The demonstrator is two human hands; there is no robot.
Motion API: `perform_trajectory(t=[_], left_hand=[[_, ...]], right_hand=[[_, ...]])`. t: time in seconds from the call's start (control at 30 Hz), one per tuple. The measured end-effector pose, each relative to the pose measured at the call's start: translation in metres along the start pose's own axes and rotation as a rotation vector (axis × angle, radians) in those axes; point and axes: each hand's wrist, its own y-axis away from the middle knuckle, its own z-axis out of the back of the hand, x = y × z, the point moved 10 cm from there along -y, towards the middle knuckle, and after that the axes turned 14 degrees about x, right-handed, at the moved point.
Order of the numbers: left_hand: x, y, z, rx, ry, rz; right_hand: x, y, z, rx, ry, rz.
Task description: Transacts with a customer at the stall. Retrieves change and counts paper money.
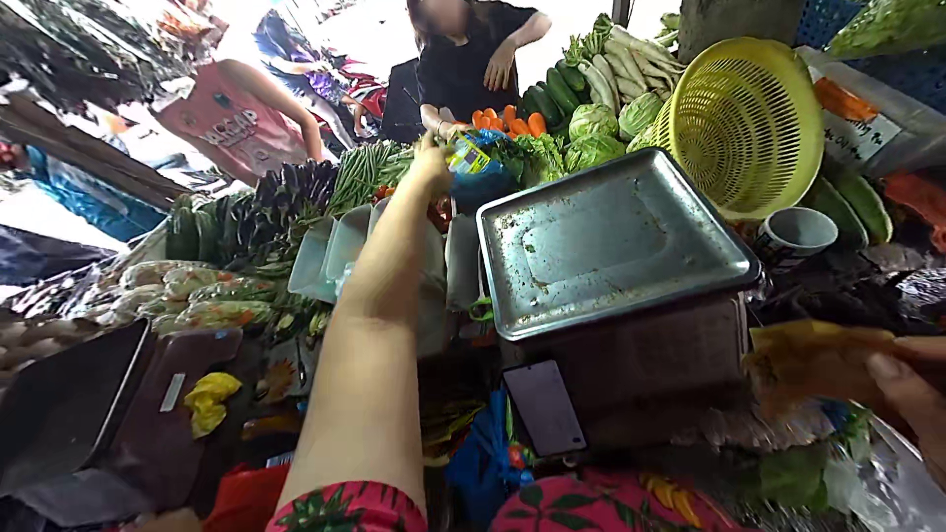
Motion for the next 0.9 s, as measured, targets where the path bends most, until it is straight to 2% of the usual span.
perform_trajectory(t=[0.1, 0.2, 0.3, 0.37, 0.47, 0.57, 0.63, 0.7, 0.8, 0.83, 0.9], left_hand=[[-0.064, 0.057, 0.041, -0.068, 0.051, -0.197], [-0.150, 0.160, 0.049, -0.076, 0.189, -0.405], [-0.223, 0.273, 0.006, 0.115, 0.287, -0.767], [-0.241, 0.326, -0.035, 0.178, 0.355, -0.864], [-0.204, 0.357, -0.072, -0.005, 0.505, -0.690], [-0.130, 0.382, -0.094, -0.252, 0.798, -0.470], [-0.090, 0.407, -0.115, -0.379, 0.932, -0.349], [-0.063, 0.430, -0.136, -0.439, 0.996, -0.228], [-0.044, 0.457, -0.156, -0.438, 1.019, 0.000], [-0.039, 0.463, -0.161, -0.441, 1.010, 0.020], [-0.029, 0.470, -0.171, -0.457, 1.007, -0.047]], right_hand=[[0.012, -0.010, -0.013, -0.050, -0.025, 0.090], [0.041, -0.025, -0.041, 0.003, -0.027, 0.161], [0.080, -0.035, -0.076, 0.072, -0.097, 0.289], [0.096, -0.035, -0.102, 0.130, -0.198, 0.359], [0.099, -0.030, -0.141, 0.229, -0.287, 0.354], [0.073, -0.005, -0.193, 0.413, -0.165, 0.309], [0.058, 0.025, -0.232, 0.548, -0.025, 0.372], [0.058, 0.050, -0.257, 0.611, 0.104, 0.467], [0.068, 0.064, -0.273, 0.596, 0.244, 0.550], [0.070, 0.065, -0.277, 0.579, 0.293, 0.556], [0.069, 0.065, -0.284, 0.559, 0.398, 0.533]])
